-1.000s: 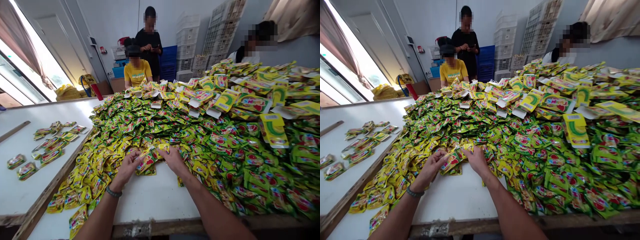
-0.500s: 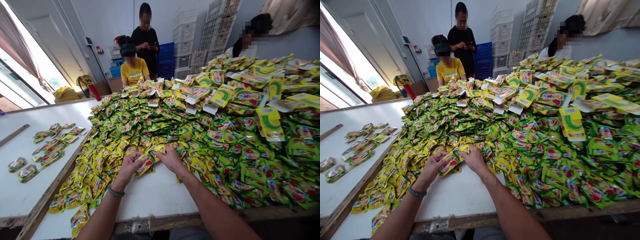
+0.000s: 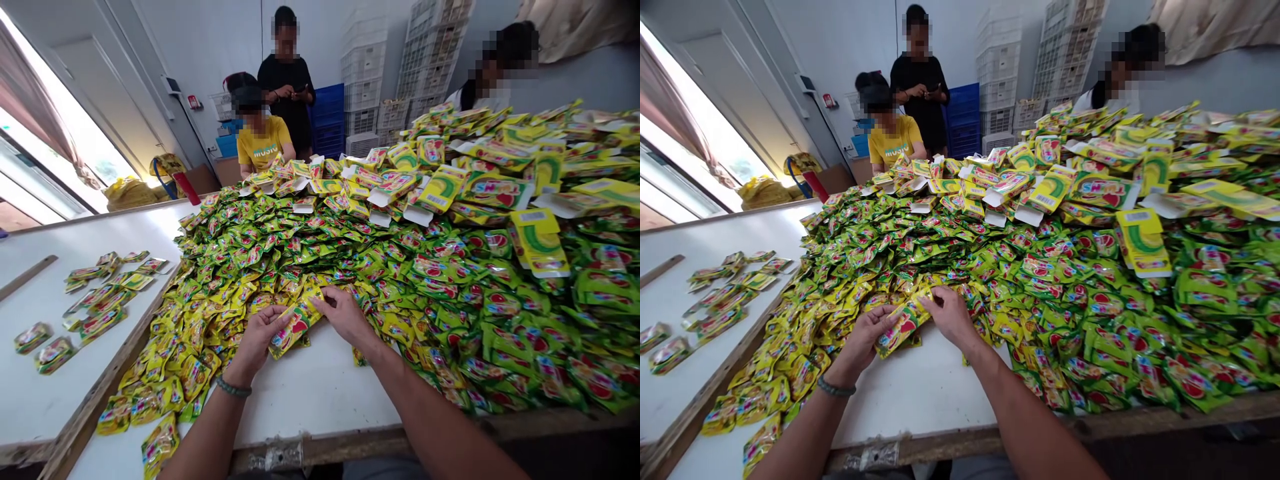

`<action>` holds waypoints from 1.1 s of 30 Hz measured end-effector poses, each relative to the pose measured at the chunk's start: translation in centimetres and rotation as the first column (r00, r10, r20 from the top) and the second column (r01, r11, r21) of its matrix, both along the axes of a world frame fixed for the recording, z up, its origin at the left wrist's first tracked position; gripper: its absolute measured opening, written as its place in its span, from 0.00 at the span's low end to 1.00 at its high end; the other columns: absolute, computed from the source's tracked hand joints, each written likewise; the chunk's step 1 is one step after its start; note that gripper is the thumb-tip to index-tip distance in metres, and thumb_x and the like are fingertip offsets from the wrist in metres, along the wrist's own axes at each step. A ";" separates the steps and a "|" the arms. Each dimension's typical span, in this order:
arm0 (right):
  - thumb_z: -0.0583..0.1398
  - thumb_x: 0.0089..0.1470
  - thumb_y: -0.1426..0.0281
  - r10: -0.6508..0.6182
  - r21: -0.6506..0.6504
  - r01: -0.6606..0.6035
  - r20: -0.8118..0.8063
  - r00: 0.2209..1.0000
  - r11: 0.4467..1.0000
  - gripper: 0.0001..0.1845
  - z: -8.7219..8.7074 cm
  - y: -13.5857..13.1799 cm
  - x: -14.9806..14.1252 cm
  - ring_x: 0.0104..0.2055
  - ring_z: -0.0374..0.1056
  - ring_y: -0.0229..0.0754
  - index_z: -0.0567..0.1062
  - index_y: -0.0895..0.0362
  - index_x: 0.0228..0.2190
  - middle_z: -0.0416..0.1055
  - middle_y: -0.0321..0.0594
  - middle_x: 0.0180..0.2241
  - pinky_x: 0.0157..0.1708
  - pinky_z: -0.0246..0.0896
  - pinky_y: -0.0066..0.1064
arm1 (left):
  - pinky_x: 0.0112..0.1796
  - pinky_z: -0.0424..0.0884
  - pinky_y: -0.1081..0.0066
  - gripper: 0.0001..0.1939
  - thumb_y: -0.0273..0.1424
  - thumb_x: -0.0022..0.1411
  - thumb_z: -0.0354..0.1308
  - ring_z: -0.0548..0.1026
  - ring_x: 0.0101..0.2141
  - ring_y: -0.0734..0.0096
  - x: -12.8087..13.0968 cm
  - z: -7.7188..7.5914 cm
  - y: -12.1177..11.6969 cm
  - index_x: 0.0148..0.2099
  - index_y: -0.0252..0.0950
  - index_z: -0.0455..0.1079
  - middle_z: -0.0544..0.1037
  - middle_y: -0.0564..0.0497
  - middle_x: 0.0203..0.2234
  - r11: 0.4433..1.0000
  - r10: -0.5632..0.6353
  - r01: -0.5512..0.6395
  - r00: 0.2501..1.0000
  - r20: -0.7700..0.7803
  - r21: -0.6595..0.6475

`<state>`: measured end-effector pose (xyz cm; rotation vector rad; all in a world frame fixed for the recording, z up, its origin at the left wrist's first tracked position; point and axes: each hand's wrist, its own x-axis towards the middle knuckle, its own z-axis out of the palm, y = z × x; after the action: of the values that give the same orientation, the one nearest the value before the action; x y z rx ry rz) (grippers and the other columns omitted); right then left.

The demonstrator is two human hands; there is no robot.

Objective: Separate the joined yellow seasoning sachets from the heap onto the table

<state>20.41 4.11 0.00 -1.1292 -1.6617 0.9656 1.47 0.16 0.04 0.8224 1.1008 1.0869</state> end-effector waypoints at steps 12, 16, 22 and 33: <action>0.65 0.44 0.61 0.009 0.050 -0.012 0.056 0.998 0.999 0.13 0.3 0.0 0.1 0.44 0.60 0.44 0.73 0.57 0.19 0.68 0.41 0.39 0.45 0.54 0.35 | 0.29 0.72 0.76 0.17 0.33 0.45 0.69 0.76 0.25 0.72 -1.3 0.4 -0.3 0.37 0.30 0.74 0.80 0.47 0.28 0.997 -0.079 0.079 0.996 0.038 -0.017; 0.67 0.43 0.66 -0.009 0.122 -0.002 0.090 0.996 0.993 0.13 0.2 -0.4 -0.4 0.46 0.58 0.46 0.71 0.56 0.16 0.69 0.40 0.39 0.47 0.53 0.37 | 0.29 0.72 0.75 0.18 0.33 0.43 0.70 0.76 0.25 0.72 -0.7 0.6 -0.3 0.36 0.29 0.74 0.80 0.46 0.27 0.997 -0.067 0.068 0.997 0.034 -0.022; 0.60 0.53 0.62 0.029 -0.034 -0.028 0.025 0.999 0.999 0.16 0.3 -0.5 -0.6 0.49 0.58 0.45 0.75 0.56 0.19 0.69 0.40 0.42 0.50 0.50 0.37 | 0.29 0.73 0.74 0.19 0.34 0.42 0.71 0.76 0.25 0.71 -0.3 0.8 0.1 0.35 0.29 0.74 0.80 0.46 0.26 0.999 0.003 0.000 0.999 0.051 -0.054; 0.58 0.55 0.61 0.022 0.004 -0.022 0.047 0.999 1.000 0.12 0.1 -1.0 -1.6 0.52 0.55 0.49 0.80 0.52 0.29 0.66 0.41 0.48 0.54 0.47 0.43 | 0.29 0.72 0.75 0.18 0.33 0.40 0.72 0.76 0.24 0.73 0.1 0.7 0.4 0.34 0.29 0.73 0.79 0.48 0.25 0.998 0.062 -0.059 0.994 0.088 -0.036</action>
<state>18.81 3.08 0.12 -1.1412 -1.7162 0.9553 1.55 0.59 0.74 0.7110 1.0717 1.1421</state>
